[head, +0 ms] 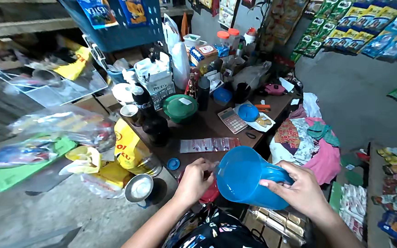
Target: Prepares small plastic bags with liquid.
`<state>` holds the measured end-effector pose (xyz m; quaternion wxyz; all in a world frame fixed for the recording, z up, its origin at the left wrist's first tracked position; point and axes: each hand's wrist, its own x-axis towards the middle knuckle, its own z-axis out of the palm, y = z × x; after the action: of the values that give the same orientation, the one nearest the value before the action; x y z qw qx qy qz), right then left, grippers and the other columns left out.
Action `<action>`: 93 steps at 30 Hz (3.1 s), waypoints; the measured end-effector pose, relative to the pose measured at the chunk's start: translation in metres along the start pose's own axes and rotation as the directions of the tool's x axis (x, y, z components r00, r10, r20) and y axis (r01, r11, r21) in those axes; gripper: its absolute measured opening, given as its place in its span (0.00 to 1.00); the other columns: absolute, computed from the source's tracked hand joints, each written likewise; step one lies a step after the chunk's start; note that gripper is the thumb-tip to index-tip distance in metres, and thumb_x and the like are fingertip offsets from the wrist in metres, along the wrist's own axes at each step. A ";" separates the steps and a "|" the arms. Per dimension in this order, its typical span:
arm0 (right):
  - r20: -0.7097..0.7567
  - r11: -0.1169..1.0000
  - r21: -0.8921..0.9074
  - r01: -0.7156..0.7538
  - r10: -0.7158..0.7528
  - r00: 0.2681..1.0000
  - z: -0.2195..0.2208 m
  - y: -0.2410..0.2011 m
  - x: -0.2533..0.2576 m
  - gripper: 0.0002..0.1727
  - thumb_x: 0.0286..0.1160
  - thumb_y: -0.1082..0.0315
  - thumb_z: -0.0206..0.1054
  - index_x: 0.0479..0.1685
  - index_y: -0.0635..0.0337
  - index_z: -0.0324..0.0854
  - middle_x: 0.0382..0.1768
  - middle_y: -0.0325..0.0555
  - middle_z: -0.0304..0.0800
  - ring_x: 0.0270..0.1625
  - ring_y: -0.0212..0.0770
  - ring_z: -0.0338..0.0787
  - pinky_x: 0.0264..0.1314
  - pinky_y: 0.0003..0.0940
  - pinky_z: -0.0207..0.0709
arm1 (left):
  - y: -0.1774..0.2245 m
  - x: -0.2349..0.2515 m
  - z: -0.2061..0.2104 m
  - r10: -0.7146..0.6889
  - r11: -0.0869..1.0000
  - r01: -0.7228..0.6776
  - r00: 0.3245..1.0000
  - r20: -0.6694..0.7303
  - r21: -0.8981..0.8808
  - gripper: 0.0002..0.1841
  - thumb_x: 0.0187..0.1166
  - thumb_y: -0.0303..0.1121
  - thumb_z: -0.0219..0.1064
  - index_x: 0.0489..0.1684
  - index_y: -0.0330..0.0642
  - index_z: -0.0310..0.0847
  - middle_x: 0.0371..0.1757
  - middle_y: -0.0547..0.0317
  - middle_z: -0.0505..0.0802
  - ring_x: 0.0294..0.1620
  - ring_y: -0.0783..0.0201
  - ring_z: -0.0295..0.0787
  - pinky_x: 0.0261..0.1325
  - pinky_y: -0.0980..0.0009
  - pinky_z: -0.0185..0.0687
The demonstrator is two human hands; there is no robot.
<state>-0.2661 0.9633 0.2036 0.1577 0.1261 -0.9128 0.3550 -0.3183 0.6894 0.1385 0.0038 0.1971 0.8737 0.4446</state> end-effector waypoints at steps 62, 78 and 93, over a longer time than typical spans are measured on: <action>0.036 0.921 -0.246 0.302 -0.302 0.952 -0.087 -0.099 0.083 0.27 0.63 0.29 0.69 0.37 0.42 0.87 0.25 0.17 0.83 0.28 0.11 0.81 0.25 0.13 0.73 | 0.074 0.003 -0.090 0.027 0.998 -0.025 0.999 -0.044 0.055 0.10 0.73 0.29 0.69 0.47 0.44 0.94 0.48 0.60 0.94 0.43 0.76 0.89 0.49 0.79 0.84; 0.051 0.922 -0.185 0.339 -0.335 0.941 -0.091 -0.099 0.088 0.23 0.63 0.34 0.73 0.39 0.42 0.89 0.26 0.16 0.85 0.28 0.10 0.82 0.25 0.12 0.74 | 0.083 0.014 -0.099 -0.021 0.994 0.023 1.000 -0.016 0.108 0.09 0.70 0.25 0.73 0.44 0.46 0.95 0.46 0.63 0.93 0.37 0.76 0.87 0.42 0.75 0.84; 0.019 0.930 -0.213 0.299 -0.302 0.953 -0.094 -0.095 0.082 0.26 0.62 0.29 0.70 0.37 0.40 0.87 0.24 0.16 0.83 0.26 0.12 0.81 0.23 0.13 0.72 | 0.094 0.016 -0.102 -0.085 0.987 0.080 0.996 0.026 0.142 0.06 0.71 0.26 0.75 0.40 0.46 0.95 0.39 0.65 0.94 0.33 0.74 0.85 0.39 0.71 0.81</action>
<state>-0.2907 0.9499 0.3577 0.2293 0.2440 -0.9144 0.2274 -0.3193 0.6656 0.2761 0.0222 0.1677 0.9102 0.3782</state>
